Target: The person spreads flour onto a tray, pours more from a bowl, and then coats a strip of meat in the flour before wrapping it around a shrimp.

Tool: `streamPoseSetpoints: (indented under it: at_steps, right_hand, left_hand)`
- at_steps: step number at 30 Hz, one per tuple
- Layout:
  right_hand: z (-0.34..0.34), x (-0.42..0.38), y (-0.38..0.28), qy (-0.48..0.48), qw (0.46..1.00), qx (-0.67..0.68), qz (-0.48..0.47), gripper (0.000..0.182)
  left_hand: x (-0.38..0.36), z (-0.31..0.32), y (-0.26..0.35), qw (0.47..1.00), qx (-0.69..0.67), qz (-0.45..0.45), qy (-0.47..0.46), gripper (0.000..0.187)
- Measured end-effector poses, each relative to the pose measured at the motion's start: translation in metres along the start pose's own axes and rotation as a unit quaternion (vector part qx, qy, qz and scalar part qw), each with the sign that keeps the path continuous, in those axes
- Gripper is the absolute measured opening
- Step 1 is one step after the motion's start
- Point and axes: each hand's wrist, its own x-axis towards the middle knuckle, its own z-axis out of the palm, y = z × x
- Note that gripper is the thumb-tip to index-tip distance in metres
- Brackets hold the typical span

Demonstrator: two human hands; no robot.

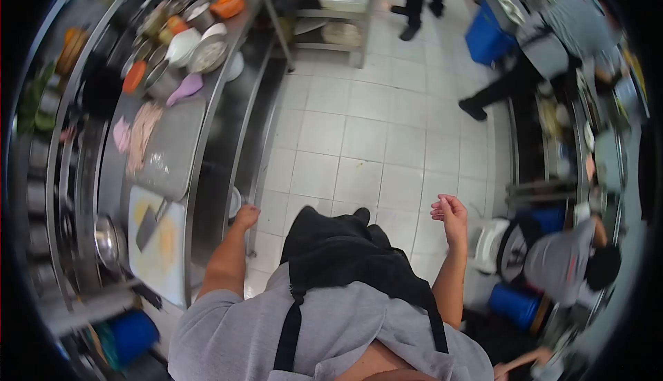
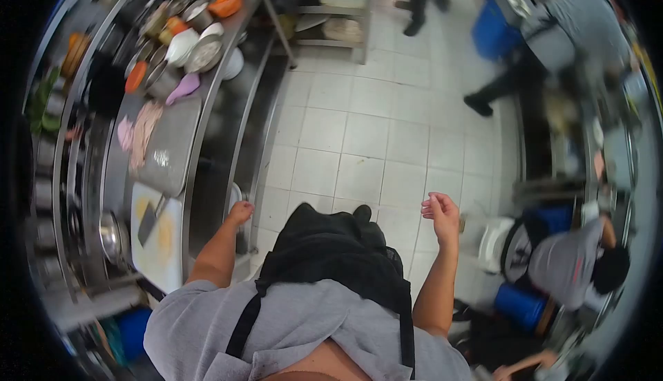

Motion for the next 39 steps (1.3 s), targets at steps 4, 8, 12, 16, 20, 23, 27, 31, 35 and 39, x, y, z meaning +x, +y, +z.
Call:
streamPoseSetpoints:
  at_steps: [4,8,12,16,20,23,27,31,35,39]
  right_hand:
    - [0.075,0.145,-0.103,-0.133,0.984,-0.041,-0.113,0.026]
    - [0.161,0.188,-0.143,-0.254,0.953,-0.109,-0.125,0.034]
    - [0.241,0.240,-0.204,-0.326,0.916,-0.156,-0.176,0.050]
    - [0.311,0.312,-0.236,-0.384,0.879,-0.206,-0.193,0.058]
    - [0.356,0.373,-0.281,-0.365,0.903,-0.181,-0.140,0.075]
    - [0.380,0.425,-0.304,-0.349,0.920,-0.149,-0.095,0.078]
    - [0.396,0.535,-0.323,-0.318,0.935,-0.155,-0.034,0.080]
    - [0.440,0.651,-0.353,-0.317,0.917,-0.236,-0.060,0.086]
    - [0.507,0.795,-0.352,-0.296,0.883,-0.329,-0.160,0.076]
    - [0.552,0.982,-0.318,-0.199,0.800,-0.419,-0.381,0.059]
  left_hand:
    - [0.047,-0.042,0.071,0.977,-0.167,0.032,0.132,0.041]
    - [-0.058,0.015,0.035,0.977,-0.082,-0.010,0.196,0.038]
    - [-0.013,0.096,0.002,0.995,0.002,-0.026,0.095,0.036]
    - [0.004,0.121,0.018,0.981,-0.093,-0.143,0.089,0.039]
    - [0.056,0.082,0.072,0.891,-0.340,-0.294,0.063,0.046]
    - [0.135,0.035,0.090,0.981,-0.053,-0.044,0.184,0.042]
    - [0.176,-0.087,0.166,0.832,-0.499,0.016,0.242,0.027]
    - [0.150,-0.162,0.233,0.769,-0.551,-0.092,0.312,0.027]
    - [0.125,-0.056,0.230,0.710,-0.592,-0.236,0.300,0.028]
    - [0.031,0.035,0.354,0.574,-0.617,-0.492,0.218,0.018]
